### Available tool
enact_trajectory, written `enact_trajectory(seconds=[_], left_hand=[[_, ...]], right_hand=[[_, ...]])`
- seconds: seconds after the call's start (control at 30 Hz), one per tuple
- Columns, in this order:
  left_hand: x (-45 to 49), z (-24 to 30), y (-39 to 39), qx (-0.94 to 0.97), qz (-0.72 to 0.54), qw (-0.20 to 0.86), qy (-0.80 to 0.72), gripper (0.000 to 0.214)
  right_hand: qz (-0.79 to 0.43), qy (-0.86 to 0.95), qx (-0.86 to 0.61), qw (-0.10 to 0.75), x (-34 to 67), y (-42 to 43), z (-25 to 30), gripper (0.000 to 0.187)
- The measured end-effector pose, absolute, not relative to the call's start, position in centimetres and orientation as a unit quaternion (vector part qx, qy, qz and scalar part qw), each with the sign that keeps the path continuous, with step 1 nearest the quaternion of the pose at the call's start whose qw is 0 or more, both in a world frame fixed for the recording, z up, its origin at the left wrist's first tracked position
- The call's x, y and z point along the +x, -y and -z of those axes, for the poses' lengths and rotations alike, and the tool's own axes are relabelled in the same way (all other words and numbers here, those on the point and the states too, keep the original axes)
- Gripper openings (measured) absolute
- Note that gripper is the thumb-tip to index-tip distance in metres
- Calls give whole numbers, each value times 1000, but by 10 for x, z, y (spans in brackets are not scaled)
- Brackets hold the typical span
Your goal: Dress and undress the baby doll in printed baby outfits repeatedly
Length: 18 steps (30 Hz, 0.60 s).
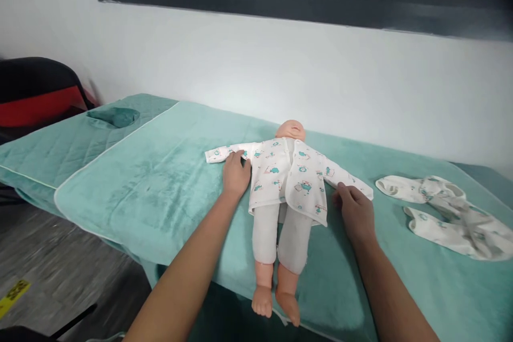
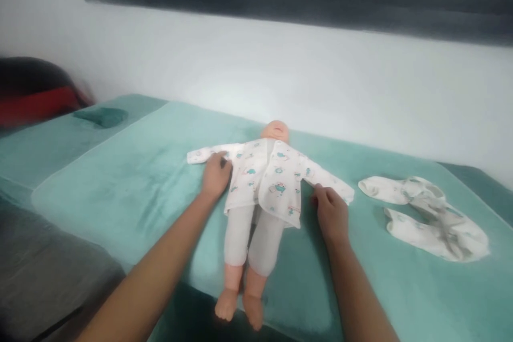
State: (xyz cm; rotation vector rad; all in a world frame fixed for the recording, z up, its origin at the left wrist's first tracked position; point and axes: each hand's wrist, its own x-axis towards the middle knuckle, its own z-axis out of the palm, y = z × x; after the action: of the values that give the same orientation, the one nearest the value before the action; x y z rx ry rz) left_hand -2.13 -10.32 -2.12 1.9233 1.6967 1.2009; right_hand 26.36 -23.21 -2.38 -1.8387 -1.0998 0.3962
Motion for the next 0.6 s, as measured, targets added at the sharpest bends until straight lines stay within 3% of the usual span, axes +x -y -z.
enact_trajectory(seconds=[0.17, 0.33, 0.6], left_hand=[[-17, 16, 103, 679, -371, 138, -618, 47], [-10, 12, 96, 710, -312, 147, -614, 68], [6, 15, 76, 721, -309, 150, -602, 67]], right_hand=[[-107, 487, -775, 389, 287, 205, 28, 35], [-193, 461, -732, 463, 299, 170, 31, 44], [-261, 488, -658, 511, 292, 146, 33, 72]])
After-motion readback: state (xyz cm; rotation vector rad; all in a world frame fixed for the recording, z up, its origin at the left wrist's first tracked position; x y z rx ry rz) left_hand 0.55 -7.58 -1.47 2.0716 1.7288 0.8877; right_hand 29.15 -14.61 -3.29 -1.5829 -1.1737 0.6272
